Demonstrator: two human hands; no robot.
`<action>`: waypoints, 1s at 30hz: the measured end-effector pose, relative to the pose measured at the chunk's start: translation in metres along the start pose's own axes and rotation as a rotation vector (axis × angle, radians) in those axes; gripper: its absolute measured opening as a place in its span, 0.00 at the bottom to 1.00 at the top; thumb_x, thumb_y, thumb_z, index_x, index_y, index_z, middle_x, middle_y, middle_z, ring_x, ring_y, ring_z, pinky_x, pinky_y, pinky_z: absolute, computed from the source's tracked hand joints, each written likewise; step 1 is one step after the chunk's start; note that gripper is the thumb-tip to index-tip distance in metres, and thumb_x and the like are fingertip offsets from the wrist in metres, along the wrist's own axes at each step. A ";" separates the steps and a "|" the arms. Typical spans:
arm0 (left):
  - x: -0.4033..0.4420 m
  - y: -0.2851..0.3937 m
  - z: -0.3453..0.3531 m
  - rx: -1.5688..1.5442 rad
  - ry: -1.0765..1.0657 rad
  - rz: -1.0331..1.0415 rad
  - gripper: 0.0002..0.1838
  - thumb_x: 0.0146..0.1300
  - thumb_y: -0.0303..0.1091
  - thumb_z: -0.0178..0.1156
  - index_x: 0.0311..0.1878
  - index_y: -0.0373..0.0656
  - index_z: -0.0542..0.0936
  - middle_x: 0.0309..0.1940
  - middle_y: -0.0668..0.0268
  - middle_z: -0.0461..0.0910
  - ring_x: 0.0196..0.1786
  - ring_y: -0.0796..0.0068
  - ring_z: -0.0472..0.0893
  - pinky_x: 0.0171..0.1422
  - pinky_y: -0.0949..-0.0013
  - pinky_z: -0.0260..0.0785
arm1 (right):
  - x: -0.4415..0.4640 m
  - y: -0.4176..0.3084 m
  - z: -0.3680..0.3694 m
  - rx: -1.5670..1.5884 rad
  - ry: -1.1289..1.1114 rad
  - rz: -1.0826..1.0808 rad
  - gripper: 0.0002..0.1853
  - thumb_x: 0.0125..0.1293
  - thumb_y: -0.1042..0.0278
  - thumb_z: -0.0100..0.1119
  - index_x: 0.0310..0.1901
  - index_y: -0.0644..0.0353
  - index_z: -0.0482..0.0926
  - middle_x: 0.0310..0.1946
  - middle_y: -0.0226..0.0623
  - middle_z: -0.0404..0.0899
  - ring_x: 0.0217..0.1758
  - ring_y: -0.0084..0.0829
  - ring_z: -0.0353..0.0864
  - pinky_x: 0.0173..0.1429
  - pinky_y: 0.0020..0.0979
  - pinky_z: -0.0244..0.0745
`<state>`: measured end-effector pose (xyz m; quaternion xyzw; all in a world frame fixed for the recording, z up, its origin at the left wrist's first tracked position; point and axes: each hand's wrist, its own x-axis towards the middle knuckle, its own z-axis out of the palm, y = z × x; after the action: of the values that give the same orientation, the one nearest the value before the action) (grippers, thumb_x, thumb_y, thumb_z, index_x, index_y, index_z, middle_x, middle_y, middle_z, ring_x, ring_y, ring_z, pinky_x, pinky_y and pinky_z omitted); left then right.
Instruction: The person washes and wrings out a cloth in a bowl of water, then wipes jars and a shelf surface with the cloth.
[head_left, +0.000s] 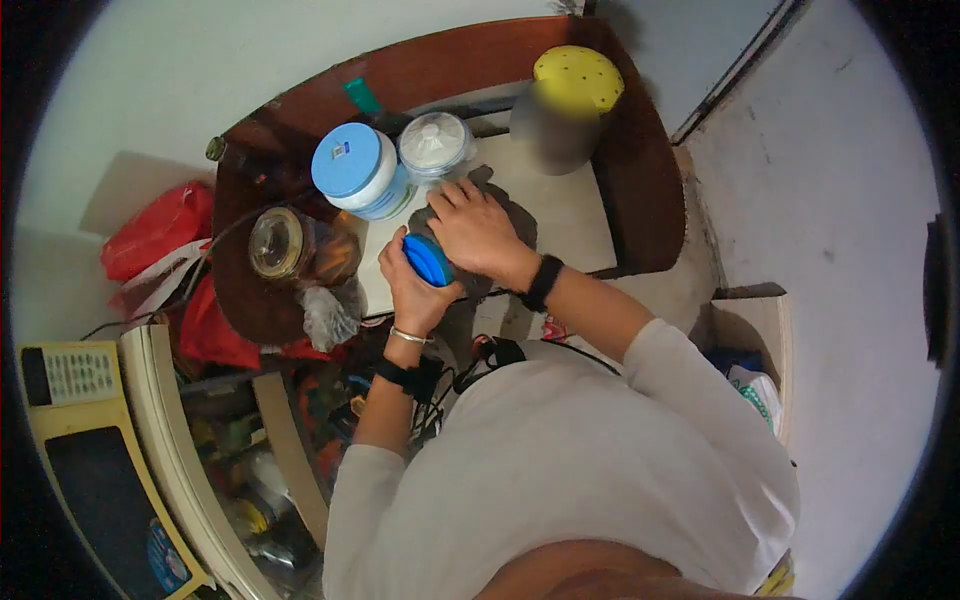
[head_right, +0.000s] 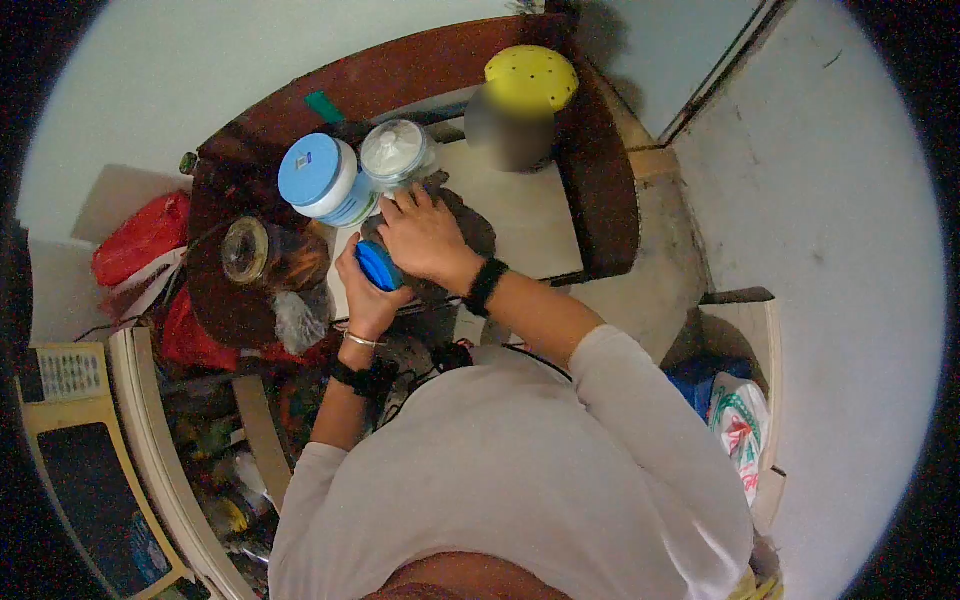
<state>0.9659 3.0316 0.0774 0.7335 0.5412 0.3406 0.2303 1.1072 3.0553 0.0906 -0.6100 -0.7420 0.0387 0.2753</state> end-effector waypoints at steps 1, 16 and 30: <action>0.000 0.001 -0.002 -0.009 -0.009 0.011 0.52 0.28 0.32 0.71 0.62 0.37 0.55 0.51 0.53 0.60 0.55 0.55 0.62 0.63 0.61 0.55 | -0.013 -0.002 -0.003 0.000 -0.003 -0.004 0.20 0.60 0.61 0.49 0.51 0.62 0.70 0.54 0.49 0.68 0.58 0.48 0.65 0.55 0.45 0.67; 0.006 0.005 -0.001 -0.045 -0.030 0.016 0.51 0.28 0.33 0.71 0.60 0.36 0.56 0.51 0.51 0.59 0.55 0.53 0.61 0.61 0.58 0.56 | 0.006 0.064 0.008 0.405 -0.167 -0.072 0.25 0.63 0.56 0.47 0.59 0.58 0.66 0.62 0.44 0.61 0.64 0.44 0.59 0.66 0.39 0.54; -0.021 -0.008 -0.007 -0.043 -0.028 0.218 0.52 0.23 0.33 0.73 0.57 0.41 0.56 0.52 0.54 0.58 0.56 0.54 0.61 0.63 0.60 0.54 | -0.041 0.034 -0.002 0.335 -0.067 0.350 0.28 0.63 0.54 0.46 0.60 0.64 0.61 0.60 0.50 0.61 0.62 0.50 0.62 0.63 0.41 0.59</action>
<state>0.9522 3.0141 0.0715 0.7876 0.4475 0.3650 0.2149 1.1424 3.0255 0.0640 -0.6735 -0.6170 0.2283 0.3371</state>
